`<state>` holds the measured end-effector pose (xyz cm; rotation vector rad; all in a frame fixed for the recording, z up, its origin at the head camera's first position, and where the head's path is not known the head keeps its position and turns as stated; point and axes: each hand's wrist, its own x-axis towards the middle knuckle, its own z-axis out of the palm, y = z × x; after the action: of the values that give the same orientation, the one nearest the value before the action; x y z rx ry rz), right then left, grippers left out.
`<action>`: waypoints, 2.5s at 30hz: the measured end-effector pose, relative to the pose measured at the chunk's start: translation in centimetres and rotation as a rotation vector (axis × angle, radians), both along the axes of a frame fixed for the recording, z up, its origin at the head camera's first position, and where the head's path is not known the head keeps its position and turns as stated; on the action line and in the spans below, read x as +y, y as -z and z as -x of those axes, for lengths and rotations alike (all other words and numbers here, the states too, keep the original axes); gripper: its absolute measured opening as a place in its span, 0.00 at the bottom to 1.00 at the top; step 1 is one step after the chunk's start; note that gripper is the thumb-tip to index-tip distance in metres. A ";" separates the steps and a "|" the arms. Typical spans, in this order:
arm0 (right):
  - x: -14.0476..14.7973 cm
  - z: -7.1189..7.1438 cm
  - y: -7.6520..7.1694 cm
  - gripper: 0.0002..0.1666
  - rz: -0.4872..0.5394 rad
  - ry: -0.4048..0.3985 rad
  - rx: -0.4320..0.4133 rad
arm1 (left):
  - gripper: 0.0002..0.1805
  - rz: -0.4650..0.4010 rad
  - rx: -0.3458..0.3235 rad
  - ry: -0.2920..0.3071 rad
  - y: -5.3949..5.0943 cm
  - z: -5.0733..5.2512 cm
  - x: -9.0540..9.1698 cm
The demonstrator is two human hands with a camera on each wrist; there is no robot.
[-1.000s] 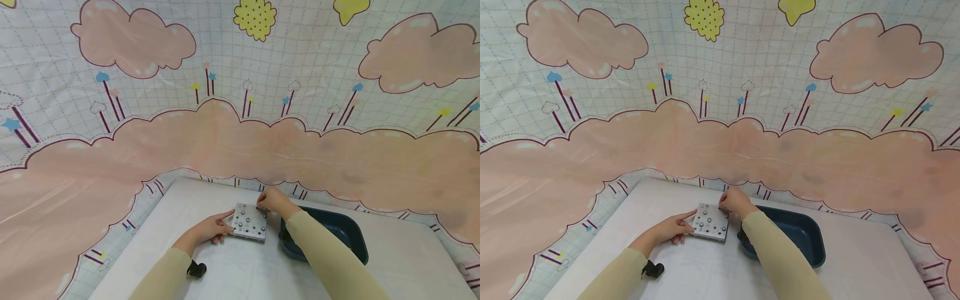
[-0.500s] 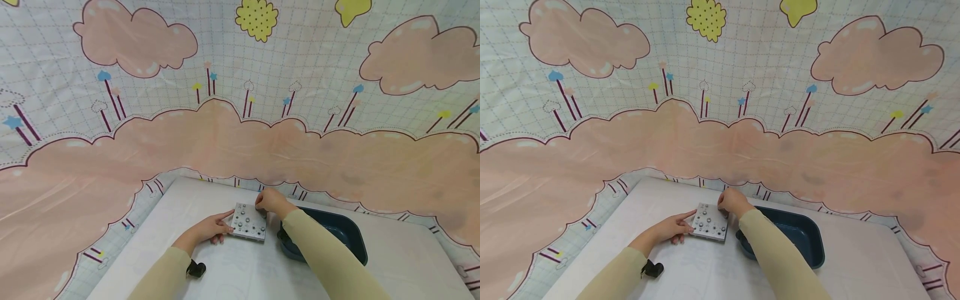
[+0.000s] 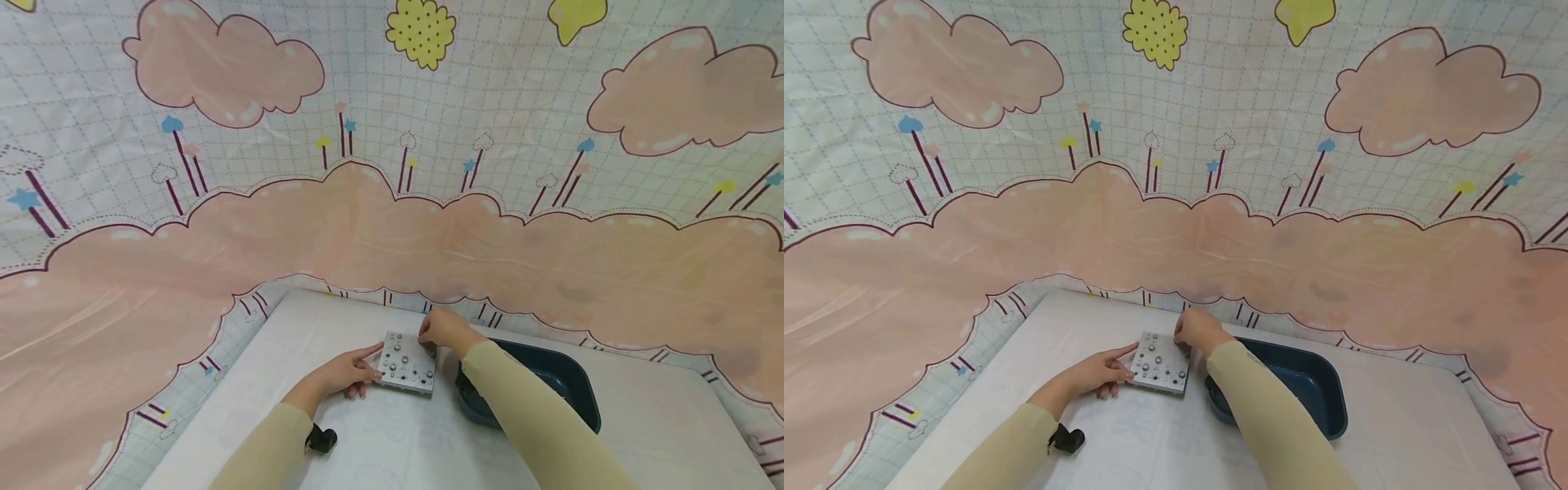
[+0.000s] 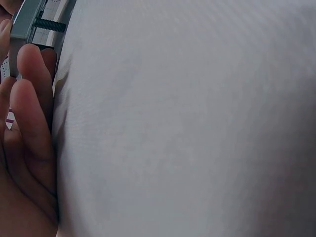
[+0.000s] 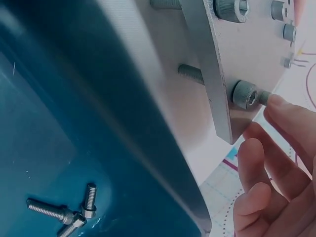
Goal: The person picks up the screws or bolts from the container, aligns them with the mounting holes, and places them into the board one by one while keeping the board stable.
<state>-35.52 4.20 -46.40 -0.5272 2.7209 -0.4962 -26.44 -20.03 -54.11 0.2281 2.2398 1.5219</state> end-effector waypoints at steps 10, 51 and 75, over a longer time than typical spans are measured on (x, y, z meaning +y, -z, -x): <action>0.5 0.3 -0.6 0.03 -0.003 0.008 0.042 | 0.41 0.004 -0.003 0.002 0.0 0.4 0.3; 14.0 -3.2 0.3 0.06 -0.015 -0.130 0.088 | 0.41 0.013 0.013 0.006 0.8 0.4 -0.3; 12.6 -2.2 2.8 0.06 -0.102 -0.116 0.058 | 0.41 0.010 -0.019 0.007 0.2 0.3 0.2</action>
<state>-33.31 16.77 -49.18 -0.6769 2.7330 -0.3159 -26.71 -19.80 -54.35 0.2172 2.2293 1.5028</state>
